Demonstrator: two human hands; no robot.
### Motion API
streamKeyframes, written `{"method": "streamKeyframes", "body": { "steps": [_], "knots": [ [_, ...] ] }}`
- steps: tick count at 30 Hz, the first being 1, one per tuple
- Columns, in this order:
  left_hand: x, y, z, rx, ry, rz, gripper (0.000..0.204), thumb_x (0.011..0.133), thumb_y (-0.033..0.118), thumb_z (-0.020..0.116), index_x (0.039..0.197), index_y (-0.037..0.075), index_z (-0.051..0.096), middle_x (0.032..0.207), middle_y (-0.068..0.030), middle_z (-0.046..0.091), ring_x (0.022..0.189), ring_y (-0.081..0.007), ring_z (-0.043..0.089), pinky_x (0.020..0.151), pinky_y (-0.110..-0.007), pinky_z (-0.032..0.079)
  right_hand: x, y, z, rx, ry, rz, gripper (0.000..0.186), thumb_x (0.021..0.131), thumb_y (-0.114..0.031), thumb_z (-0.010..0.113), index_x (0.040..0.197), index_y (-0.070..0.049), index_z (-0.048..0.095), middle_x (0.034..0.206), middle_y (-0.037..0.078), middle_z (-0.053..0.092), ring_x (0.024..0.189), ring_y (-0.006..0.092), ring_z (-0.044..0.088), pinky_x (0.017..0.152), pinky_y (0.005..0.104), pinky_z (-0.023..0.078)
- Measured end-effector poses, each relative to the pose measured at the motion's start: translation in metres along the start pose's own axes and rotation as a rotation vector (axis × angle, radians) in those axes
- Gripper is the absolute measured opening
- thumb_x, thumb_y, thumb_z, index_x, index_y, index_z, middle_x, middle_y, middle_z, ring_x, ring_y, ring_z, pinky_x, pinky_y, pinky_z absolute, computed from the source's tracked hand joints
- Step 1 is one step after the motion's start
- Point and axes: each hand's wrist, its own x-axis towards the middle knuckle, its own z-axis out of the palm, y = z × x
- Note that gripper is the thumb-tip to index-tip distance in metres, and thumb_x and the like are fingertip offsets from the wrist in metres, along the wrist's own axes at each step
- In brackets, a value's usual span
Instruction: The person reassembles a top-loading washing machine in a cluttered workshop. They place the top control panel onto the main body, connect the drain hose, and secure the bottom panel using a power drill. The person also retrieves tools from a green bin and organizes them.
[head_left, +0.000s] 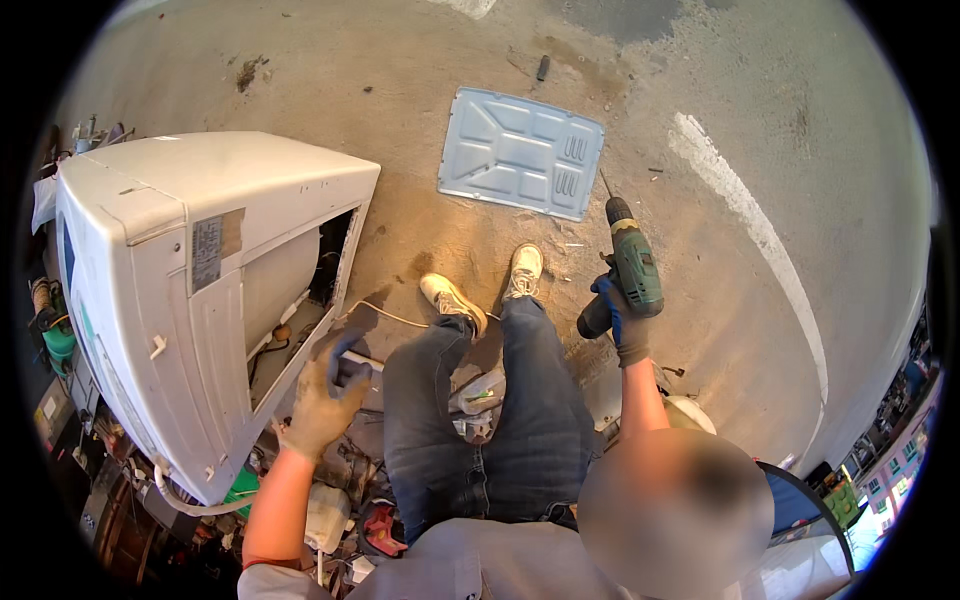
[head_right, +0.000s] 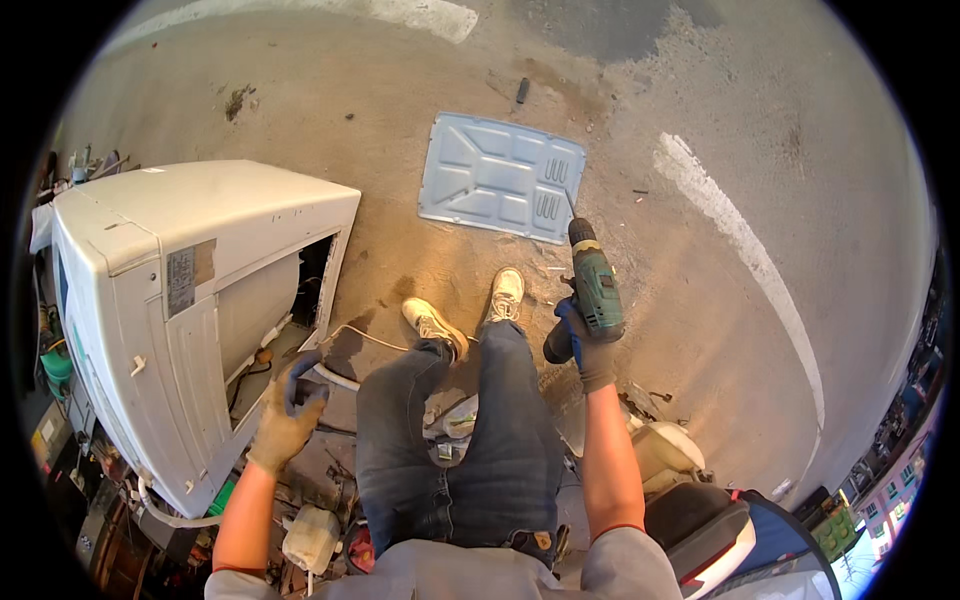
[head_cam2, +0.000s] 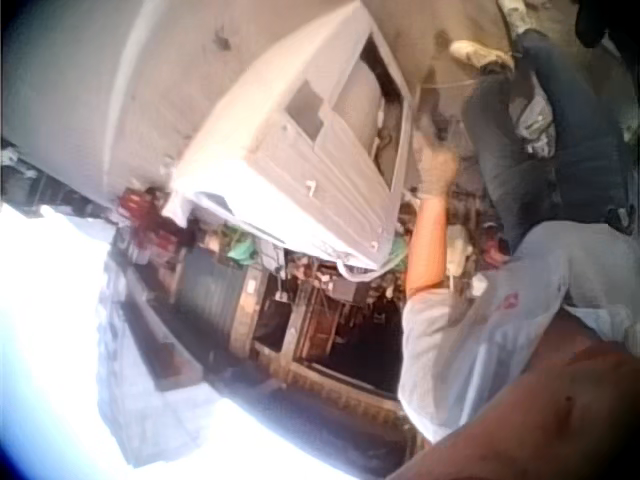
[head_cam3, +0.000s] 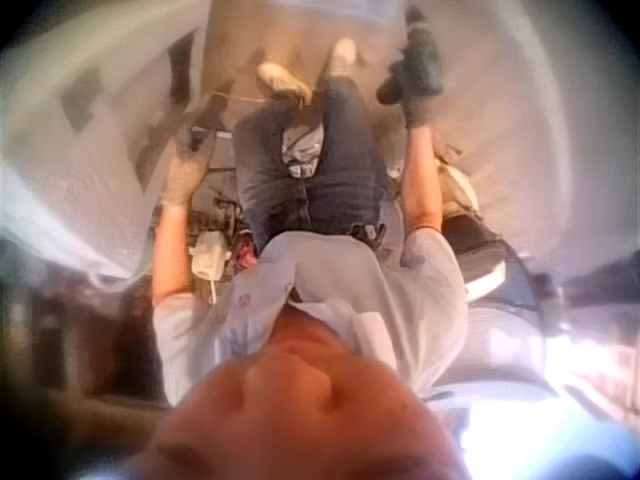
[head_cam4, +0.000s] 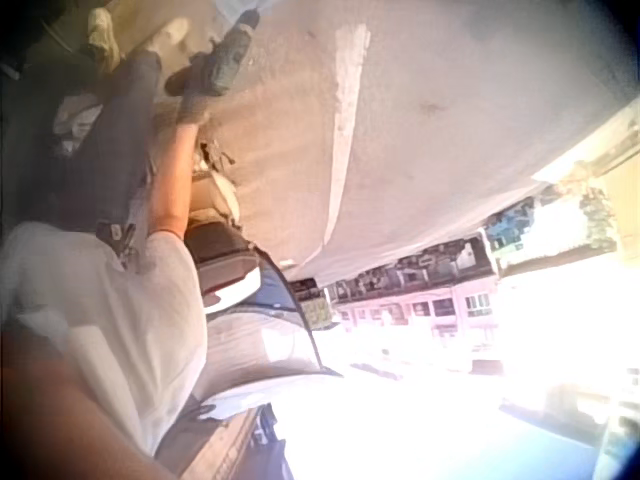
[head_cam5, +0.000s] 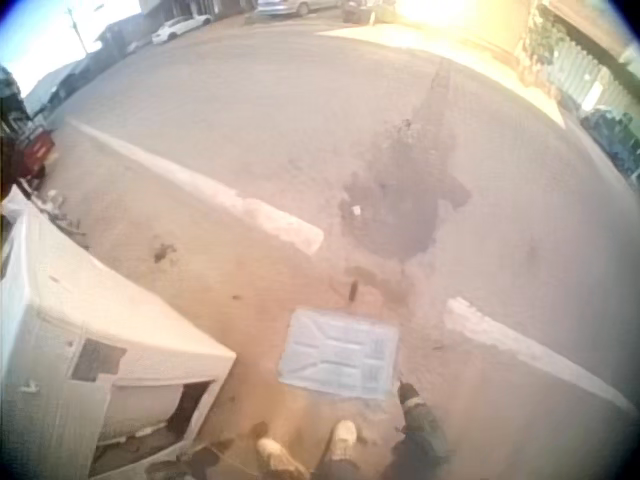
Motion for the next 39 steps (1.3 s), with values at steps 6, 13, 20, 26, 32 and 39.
{"method": "streamKeyframes", "body": {
  "steps": [6, 13, 20, 26, 32, 39],
  "knots": [
    [0.242, -0.092, 0.206, -0.043, -0.163, -0.297, 0.043, 0.085, 0.022, 0.064, 0.123, 0.004, 0.058, 0.099, -0.0129, 0.066, 0.078, -0.0180, 0.063, 0.072, -0.031, 0.052, 0.066, 0.119, -0.008, -0.298, 0.106, -0.134, 0.025, 0.081, -0.013, 0.074, 0.103, -0.004, 0.063, 0.089, 0.005, 0.066, 0.078, 0.0164, 0.062, 0.072, 0.0324, 0.050],
    [0.474, -0.206, 0.372, -0.230, 0.180, -0.335, 0.046, 0.082, 0.017, 0.068, 0.123, 0.001, 0.055, 0.108, -0.0154, 0.061, 0.091, -0.0240, 0.062, 0.081, -0.035, 0.051, 0.153, 0.227, -0.033, -0.277, 0.171, -0.323, 0.034, 0.083, -0.007, 0.071, 0.116, -0.006, 0.060, 0.100, 0.001, 0.063, 0.084, 0.0121, 0.058, 0.075, 0.0286, 0.050],
    [0.508, -0.193, 0.435, 0.043, 0.432, -0.157, 0.061, 0.077, 0.027, 0.078, 0.124, -0.002, 0.052, 0.117, -0.0188, 0.055, 0.107, -0.0280, 0.058, 0.092, -0.038, 0.049, 0.176, 0.276, -0.033, -0.060, 0.276, -0.329, 0.050, 0.086, -0.001, 0.059, 0.134, -0.004, 0.050, 0.124, 0.009, 0.058, 0.096, 0.0157, 0.061, 0.087, 0.0345, 0.051],
    [0.533, -0.178, 0.451, 0.040, 0.446, 0.036, 0.043, 0.079, 0.024, 0.076, 0.117, 0.006, 0.064, 0.115, -0.0161, 0.057, 0.098, -0.0306, 0.062, 0.087, -0.038, 0.051, 0.164, 0.288, -0.017, 0.024, 0.336, -0.356, 0.052, 0.086, 0.001, 0.057, 0.137, -0.004, 0.047, 0.124, 0.009, 0.059, 0.095, 0.0165, 0.063, 0.087, 0.0341, 0.051],
    [0.546, -0.187, 0.446, 0.242, 0.377, 0.110, 0.029, 0.084, 0.027, 0.069, 0.105, 0.007, 0.070, 0.107, -0.0145, 0.062, 0.097, -0.0312, 0.062, 0.087, -0.038, 0.051, 0.149, 0.304, -0.022, -0.017, 0.357, -0.300, 0.052, 0.086, 0.001, 0.058, 0.136, -0.004, 0.047, 0.125, 0.010, 0.058, 0.097, 0.0177, 0.063, 0.087, 0.0339, 0.051],
    [0.546, -0.184, 0.436, 0.446, 0.335, 0.176, 0.022, 0.081, 0.015, 0.062, 0.098, 0.003, 0.067, 0.102, -0.0183, 0.064, 0.097, -0.0337, 0.063, 0.088, -0.040, 0.050, 0.145, 0.315, -0.037, -0.021, 0.403, -0.172, 0.051, 0.078, -0.006, 0.072, 0.125, -0.002, 0.051, 0.100, 0.003, 0.059, 0.087, 0.0130, 0.058, 0.077, 0.0289, 0.050]
  ]
}}
